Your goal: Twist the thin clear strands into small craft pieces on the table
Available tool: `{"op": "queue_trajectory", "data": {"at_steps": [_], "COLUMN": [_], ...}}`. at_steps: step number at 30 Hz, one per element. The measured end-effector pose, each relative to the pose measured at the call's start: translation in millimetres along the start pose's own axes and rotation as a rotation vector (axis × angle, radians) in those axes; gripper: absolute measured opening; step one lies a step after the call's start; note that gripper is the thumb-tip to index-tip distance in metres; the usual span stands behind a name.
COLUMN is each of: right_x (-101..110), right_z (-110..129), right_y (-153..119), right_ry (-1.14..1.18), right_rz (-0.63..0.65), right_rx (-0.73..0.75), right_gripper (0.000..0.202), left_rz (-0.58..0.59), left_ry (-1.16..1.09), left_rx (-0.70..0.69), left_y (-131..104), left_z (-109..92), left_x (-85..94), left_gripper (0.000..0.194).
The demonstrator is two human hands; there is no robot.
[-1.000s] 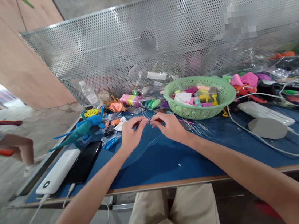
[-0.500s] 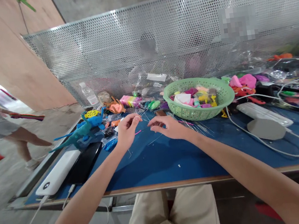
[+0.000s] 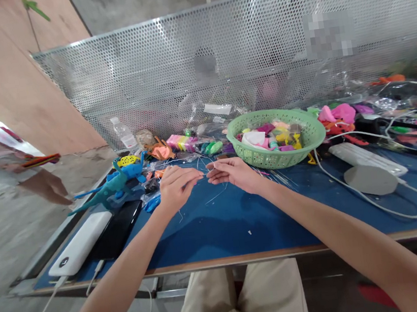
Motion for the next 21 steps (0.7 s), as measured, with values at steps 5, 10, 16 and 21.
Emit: {"op": "queue_trajectory", "data": {"at_steps": [5, 10, 16, 21], "right_x": [-3.4, -2.9, -3.8, -6.6], "right_z": [-12.5, -8.9, 3.1, 8.8], "right_y": [-1.3, -0.8, -1.7, -1.7], "right_ry": [0.137, 0.062, -0.098, -0.153], "right_rz": [0.008, 0.0, -0.012, 0.029], "right_rx": [-0.15, -0.097, 0.028, 0.089], "right_gripper": [0.027, 0.033, 0.026, 0.024], "left_rz": [0.028, 0.015, -0.022, -0.02], "left_ry": [0.083, 0.124, 0.079, -0.024], "left_rx": [-0.204, -0.298, -0.147, 0.0], "left_y": [-4.6, -5.5, -2.0, -0.9], "left_z": [-15.4, -28.8, -21.8, -10.5], "left_x": [-3.2, -7.9, -11.0, -11.9], "left_gripper": [0.017, 0.014, 0.007, 0.012]}}
Point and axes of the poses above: each hand's wrist, its own y-axis towards the middle knuckle, its own x-axis out of the back of the hand, z = x × y, the point moved 9 cm from there along y, towards the middle knuckle, and after that the axes turned 8 degrees about y, right-handed, at the moved point
